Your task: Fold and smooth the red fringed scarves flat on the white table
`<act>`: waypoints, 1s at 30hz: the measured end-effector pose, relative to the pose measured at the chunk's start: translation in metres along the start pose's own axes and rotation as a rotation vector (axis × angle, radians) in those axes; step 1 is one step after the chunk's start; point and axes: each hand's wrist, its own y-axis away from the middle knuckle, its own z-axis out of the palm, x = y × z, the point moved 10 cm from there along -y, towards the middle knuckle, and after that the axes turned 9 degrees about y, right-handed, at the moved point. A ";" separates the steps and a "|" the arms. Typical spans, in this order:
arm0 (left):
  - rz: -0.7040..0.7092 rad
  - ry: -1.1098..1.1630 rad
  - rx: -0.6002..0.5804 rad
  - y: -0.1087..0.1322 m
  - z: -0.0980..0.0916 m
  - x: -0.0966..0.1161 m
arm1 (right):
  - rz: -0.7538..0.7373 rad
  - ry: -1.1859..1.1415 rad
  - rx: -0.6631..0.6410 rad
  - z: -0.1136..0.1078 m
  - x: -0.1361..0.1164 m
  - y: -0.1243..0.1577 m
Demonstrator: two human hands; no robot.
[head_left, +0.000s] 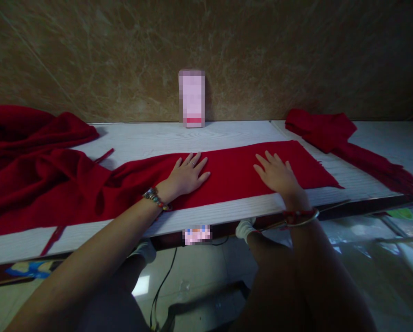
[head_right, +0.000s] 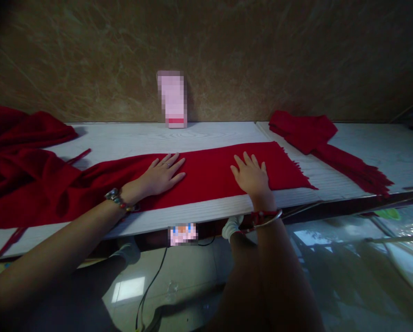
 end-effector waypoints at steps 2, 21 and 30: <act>-0.004 0.002 -0.007 0.000 0.000 0.000 | 0.045 -0.015 -0.012 0.002 0.025 -0.002; 0.006 0.037 0.029 -0.005 -0.002 -0.003 | -0.432 -0.023 -0.110 0.011 -0.045 -0.022; 0.014 0.056 0.034 -0.004 -0.002 -0.001 | -0.206 0.020 -0.027 0.018 0.077 -0.064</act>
